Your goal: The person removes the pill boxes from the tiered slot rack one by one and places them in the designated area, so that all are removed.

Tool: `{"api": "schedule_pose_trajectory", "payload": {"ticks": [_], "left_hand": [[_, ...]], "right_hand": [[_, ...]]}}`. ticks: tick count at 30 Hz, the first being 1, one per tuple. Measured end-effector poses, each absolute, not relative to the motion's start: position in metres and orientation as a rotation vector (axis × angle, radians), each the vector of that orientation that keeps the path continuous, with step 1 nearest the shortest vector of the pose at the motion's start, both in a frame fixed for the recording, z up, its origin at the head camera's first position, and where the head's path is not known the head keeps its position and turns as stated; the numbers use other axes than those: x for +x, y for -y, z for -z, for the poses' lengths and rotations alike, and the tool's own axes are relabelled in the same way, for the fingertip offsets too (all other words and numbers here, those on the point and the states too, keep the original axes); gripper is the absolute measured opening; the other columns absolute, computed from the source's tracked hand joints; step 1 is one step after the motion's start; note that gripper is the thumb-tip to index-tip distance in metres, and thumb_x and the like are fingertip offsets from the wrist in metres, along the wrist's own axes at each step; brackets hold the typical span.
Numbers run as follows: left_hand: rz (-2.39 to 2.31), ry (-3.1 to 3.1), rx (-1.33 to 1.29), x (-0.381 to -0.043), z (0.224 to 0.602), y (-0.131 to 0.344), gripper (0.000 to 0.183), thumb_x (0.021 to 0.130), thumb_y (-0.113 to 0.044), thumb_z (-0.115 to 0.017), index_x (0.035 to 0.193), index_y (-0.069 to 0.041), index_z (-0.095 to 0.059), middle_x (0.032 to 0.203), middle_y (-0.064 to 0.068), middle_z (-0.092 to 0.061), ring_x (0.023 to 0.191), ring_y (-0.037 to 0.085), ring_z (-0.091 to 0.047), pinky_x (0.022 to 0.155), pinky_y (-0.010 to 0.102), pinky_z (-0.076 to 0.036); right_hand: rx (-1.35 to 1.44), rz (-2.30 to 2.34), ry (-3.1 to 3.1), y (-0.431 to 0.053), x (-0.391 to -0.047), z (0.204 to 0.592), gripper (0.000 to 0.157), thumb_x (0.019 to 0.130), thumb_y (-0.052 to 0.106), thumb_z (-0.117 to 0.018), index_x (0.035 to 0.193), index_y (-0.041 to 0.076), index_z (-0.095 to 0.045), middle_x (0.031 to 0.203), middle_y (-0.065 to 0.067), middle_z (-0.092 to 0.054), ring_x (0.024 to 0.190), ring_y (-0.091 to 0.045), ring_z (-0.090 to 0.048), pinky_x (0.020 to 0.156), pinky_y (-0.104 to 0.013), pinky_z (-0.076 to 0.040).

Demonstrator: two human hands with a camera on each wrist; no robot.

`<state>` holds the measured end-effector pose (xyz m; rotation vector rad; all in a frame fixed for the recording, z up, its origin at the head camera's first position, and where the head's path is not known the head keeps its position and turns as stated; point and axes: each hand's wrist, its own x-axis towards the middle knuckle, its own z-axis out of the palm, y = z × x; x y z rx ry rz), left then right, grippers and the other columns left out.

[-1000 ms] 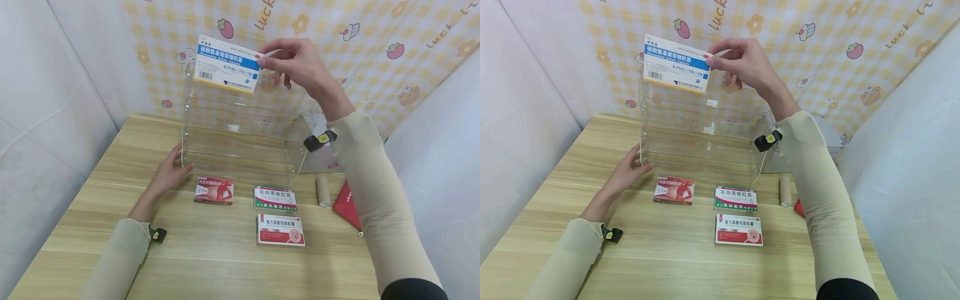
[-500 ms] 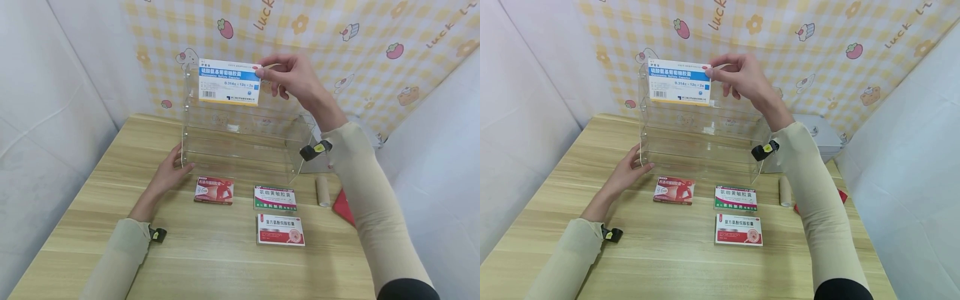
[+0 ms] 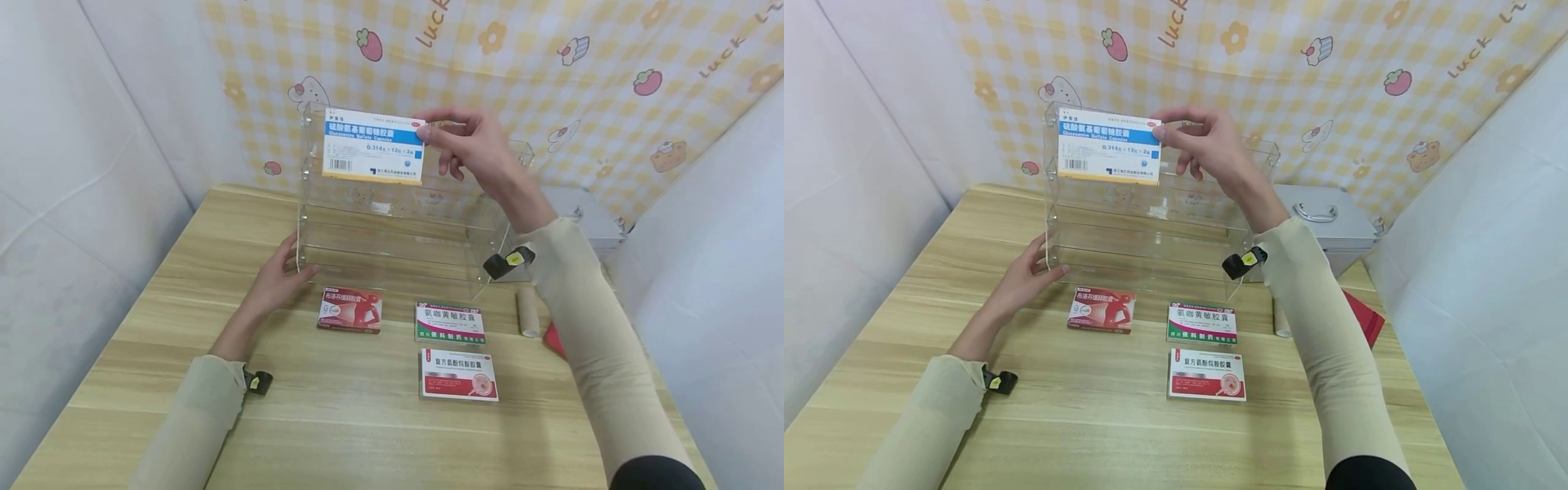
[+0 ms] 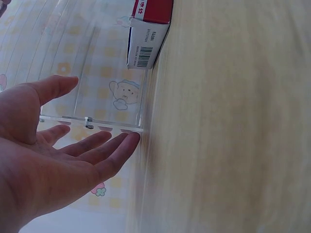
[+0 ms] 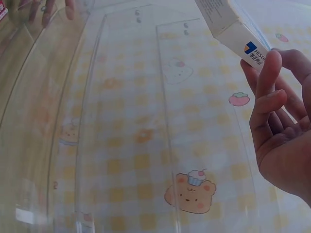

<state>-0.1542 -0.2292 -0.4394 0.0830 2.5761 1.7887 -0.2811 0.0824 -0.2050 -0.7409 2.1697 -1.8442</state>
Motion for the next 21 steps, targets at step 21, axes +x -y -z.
{"api": "schedule_pose_trajectory", "payload": {"ticks": [21], "left_hand": [[-1.768, -2.576, 0.066, -0.152, 0.434, 0.228, 0.081, 0.095, -0.024, -0.065, 0.157, -0.038, -0.015, 0.152, 0.023, -0.033, 0.133, 0.046, -0.039, 0.103, 0.060, -0.038]], "right_hand": [[-0.717, 1.803, -2.149, -0.086, -0.269, 0.236, 0.035, 0.085, 0.023, -0.079, 0.116, 0.007, -0.071, 0.108, -0.019, -0.069, 0.046, -0.021, -0.051, 0.037, -0.024, -0.032]]}}
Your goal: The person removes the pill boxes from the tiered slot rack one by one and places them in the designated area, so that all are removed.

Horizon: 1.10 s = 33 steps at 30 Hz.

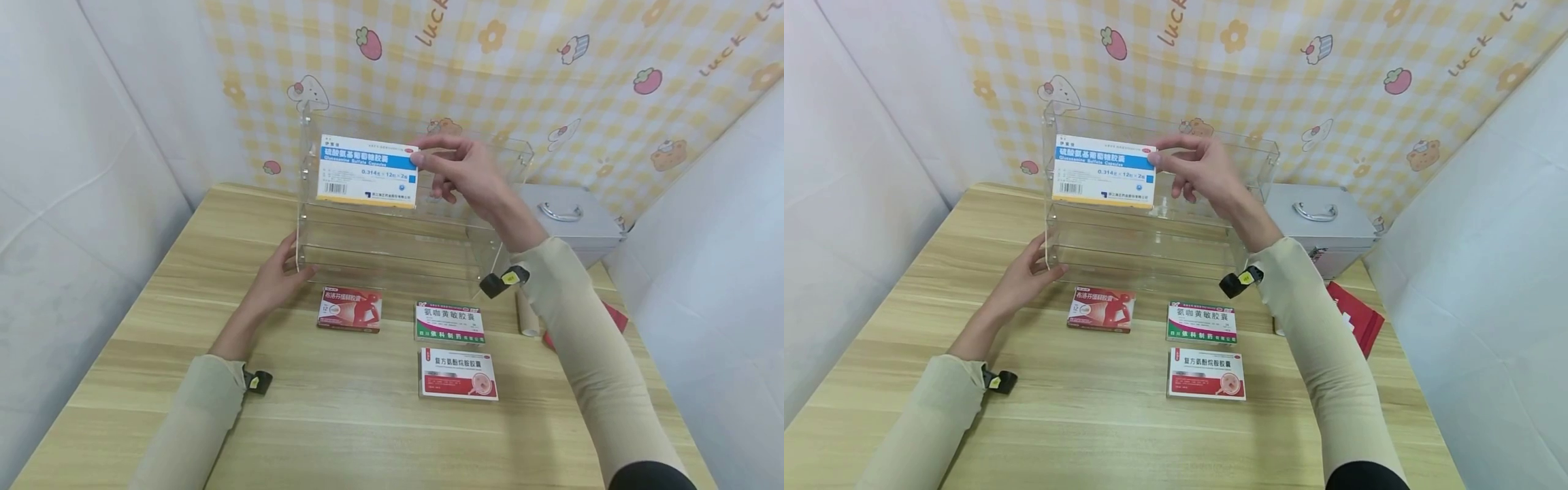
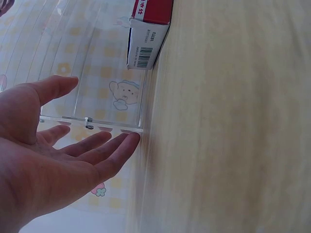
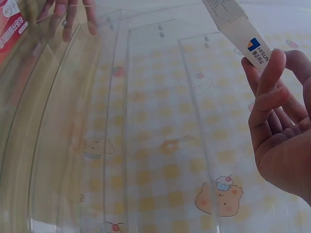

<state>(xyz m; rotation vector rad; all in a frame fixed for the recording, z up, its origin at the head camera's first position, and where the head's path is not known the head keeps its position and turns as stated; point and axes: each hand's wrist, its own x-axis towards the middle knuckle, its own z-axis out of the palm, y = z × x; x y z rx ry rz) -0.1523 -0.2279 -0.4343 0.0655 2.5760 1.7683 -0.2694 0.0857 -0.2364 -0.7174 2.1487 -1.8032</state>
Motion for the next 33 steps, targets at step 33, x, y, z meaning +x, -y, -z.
{"api": "schedule_pose_trajectory", "payload": {"ticks": [33], "left_hand": [[-1.756, -2.581, 0.029, -0.152, 0.436, 0.228, 0.081, 0.095, -0.026, -0.065, 0.157, -0.038, -0.015, 0.152, 0.022, -0.033, 0.132, 0.045, -0.041, 0.101, 0.061, -0.040]], "right_hand": [[-0.651, 1.755, -2.098, -0.087, -0.257, 0.271, 0.034, 0.088, 0.025, -0.076, 0.117, 0.008, -0.070, 0.106, -0.020, -0.068, 0.047, -0.017, -0.053, 0.038, -0.023, -0.035]]}}
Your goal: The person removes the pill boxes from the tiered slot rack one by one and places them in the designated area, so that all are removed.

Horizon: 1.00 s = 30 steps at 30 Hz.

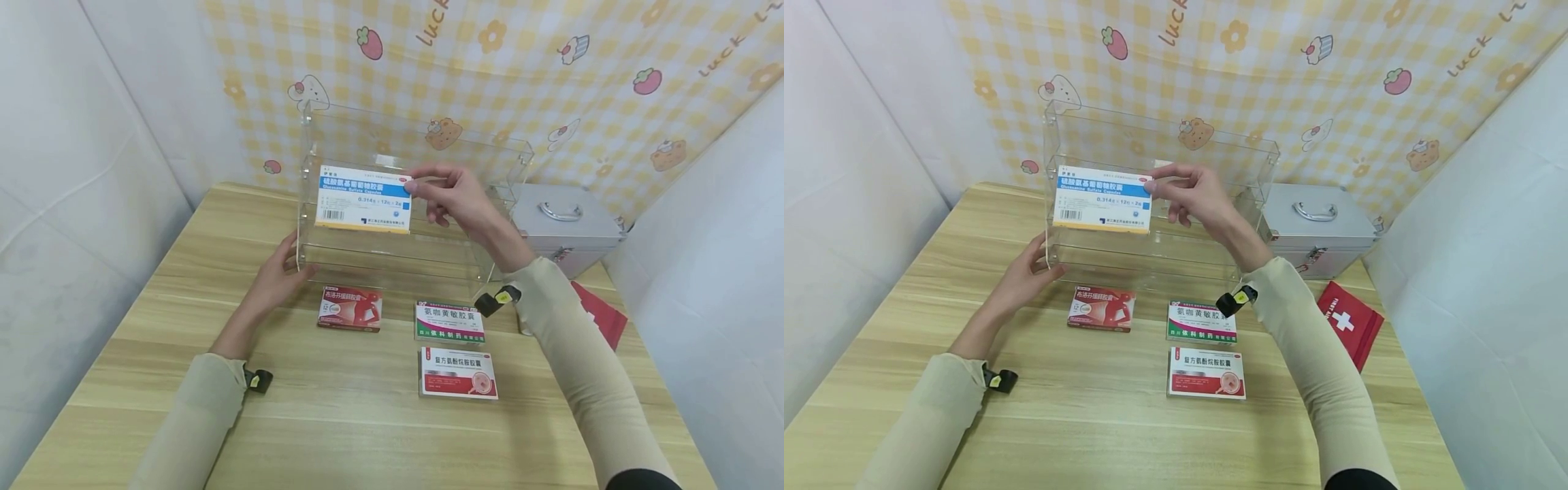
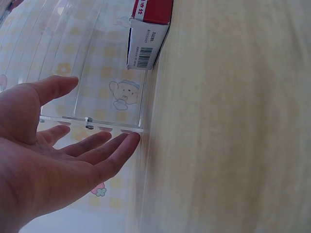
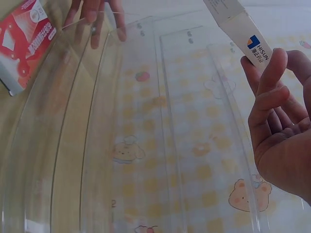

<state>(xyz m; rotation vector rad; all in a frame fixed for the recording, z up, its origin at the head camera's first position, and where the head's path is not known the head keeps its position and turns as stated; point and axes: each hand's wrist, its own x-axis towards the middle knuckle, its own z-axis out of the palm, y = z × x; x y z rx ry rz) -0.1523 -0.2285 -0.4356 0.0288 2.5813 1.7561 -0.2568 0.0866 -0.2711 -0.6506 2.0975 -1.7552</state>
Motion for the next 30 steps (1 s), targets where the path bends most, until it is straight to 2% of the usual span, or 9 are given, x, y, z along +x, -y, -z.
{"api": "schedule_pose_trajectory", "payload": {"ticks": [21, 24, 28, 30], "left_hand": [[-1.752, -2.584, 0.045, -0.154, 0.435, 0.228, 0.081, 0.096, -0.023, -0.065, 0.157, -0.037, -0.014, 0.153, 0.023, -0.032, 0.133, 0.045, -0.040, 0.101, 0.058, -0.041], [-1.764, -2.561, 0.053, -0.150, 0.425, 0.225, 0.081, 0.096, -0.020, -0.064, 0.158, -0.030, -0.013, 0.152, 0.026, -0.031, 0.132, 0.048, -0.039, 0.101, 0.060, -0.041], [-1.780, -2.545, 0.051, -0.149, 0.424, 0.225, 0.082, 0.096, -0.020, -0.064, 0.159, -0.028, -0.012, 0.152, 0.027, -0.030, 0.132, 0.048, -0.038, 0.101, 0.060, -0.041], [-1.787, -2.549, 0.051, -0.150, 0.428, 0.226, 0.082, 0.095, -0.022, -0.066, 0.158, -0.032, -0.013, 0.153, 0.025, -0.030, 0.133, 0.046, -0.039, 0.101, 0.058, -0.042]], "right_hand": [[-0.660, 1.738, -2.072, -0.085, -0.244, 0.291, 0.035, 0.087, 0.028, -0.077, 0.116, 0.009, -0.070, 0.100, -0.020, -0.070, 0.046, -0.015, -0.051, 0.035, -0.023, -0.033], [-0.649, 1.736, -2.067, -0.085, -0.243, 0.295, 0.036, 0.087, 0.028, -0.076, 0.116, 0.008, -0.070, 0.100, -0.020, -0.069, 0.045, -0.015, -0.050, 0.036, -0.025, -0.032], [-0.640, 1.720, -2.070, -0.085, -0.240, 0.301, 0.038, 0.087, 0.031, -0.076, 0.116, 0.008, -0.070, 0.098, -0.021, -0.069, 0.046, -0.016, -0.050, 0.036, -0.026, -0.032], [-0.643, 1.710, -2.076, -0.086, -0.238, 0.305, 0.038, 0.086, 0.032, -0.076, 0.115, 0.009, -0.070, 0.096, -0.020, -0.068, 0.047, -0.016, -0.050, 0.036, -0.026, -0.033]]}}
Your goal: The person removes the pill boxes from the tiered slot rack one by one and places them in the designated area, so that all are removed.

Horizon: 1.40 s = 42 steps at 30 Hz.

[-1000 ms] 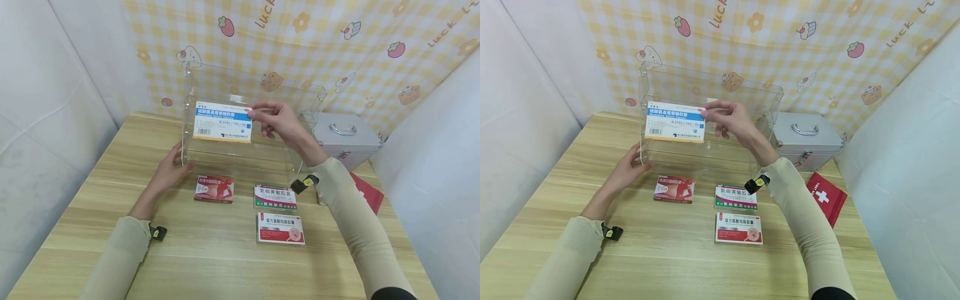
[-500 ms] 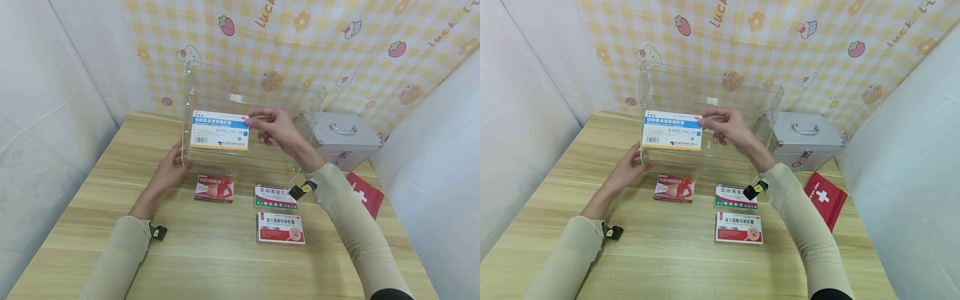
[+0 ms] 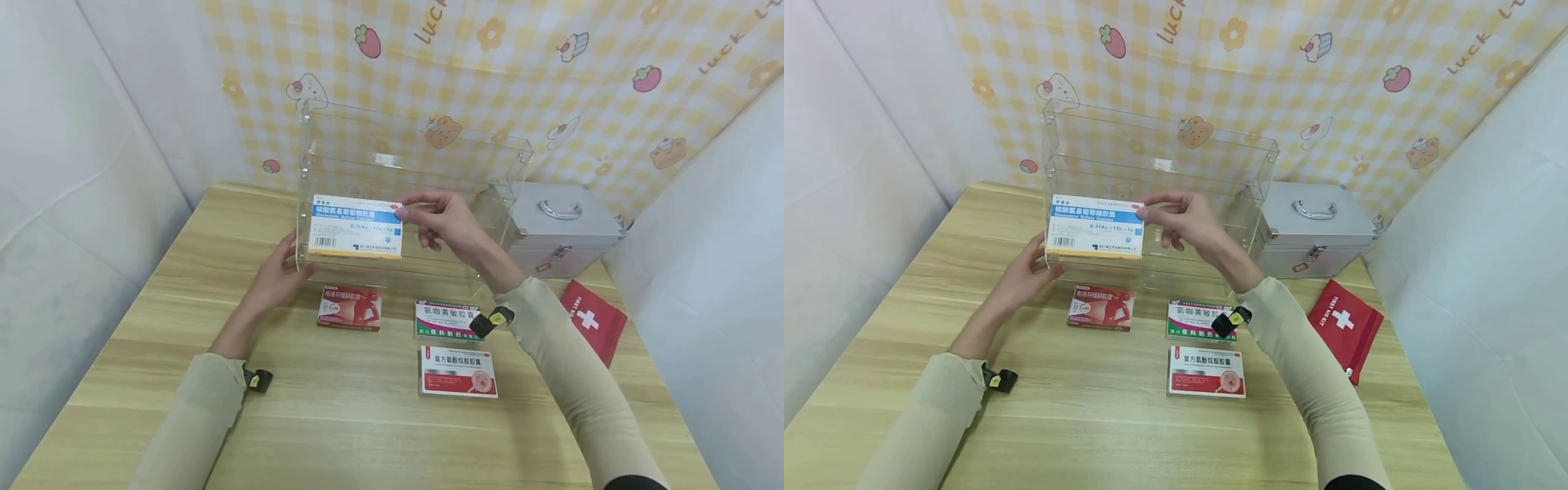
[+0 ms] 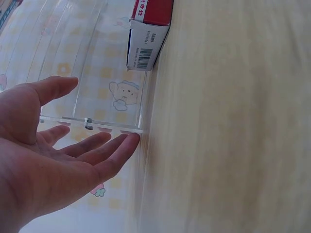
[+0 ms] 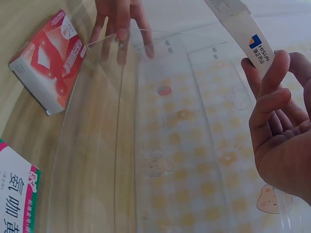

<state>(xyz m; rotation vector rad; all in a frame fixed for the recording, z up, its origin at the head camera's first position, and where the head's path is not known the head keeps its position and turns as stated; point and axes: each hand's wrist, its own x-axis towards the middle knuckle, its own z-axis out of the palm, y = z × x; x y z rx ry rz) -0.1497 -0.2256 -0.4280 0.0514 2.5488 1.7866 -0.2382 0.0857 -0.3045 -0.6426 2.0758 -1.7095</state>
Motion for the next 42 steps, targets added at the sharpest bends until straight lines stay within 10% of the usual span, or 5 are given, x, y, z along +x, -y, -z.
{"api": "schedule_pose_trajectory", "payload": {"ticks": [22, 42], "left_hand": [[-1.808, -2.552, 0.055, -0.152, 0.437, 0.228, 0.079, 0.097, -0.020, -0.061, 0.159, -0.027, -0.013, 0.152, 0.027, -0.029, 0.133, 0.047, -0.038, 0.101, 0.053, -0.044], [-1.809, -2.524, 0.055, -0.150, 0.435, 0.229, 0.081, 0.097, -0.028, -0.063, 0.158, -0.033, -0.011, 0.155, 0.023, -0.026, 0.135, 0.046, -0.036, 0.102, 0.059, -0.040]], "right_hand": [[-0.600, 1.666, -2.038, -0.092, -0.222, 0.342, 0.036, 0.088, 0.029, -0.075, 0.118, 0.009, -0.069, 0.068, -0.013, -0.064, 0.044, -0.017, -0.048, 0.034, -0.026, -0.030], [-0.568, 1.658, -1.929, -0.096, -0.206, 0.374, 0.033, 0.089, 0.024, -0.074, 0.118, 0.009, -0.068, 0.085, -0.018, -0.071, 0.041, -0.015, -0.047, 0.034, -0.025, -0.030]]}}
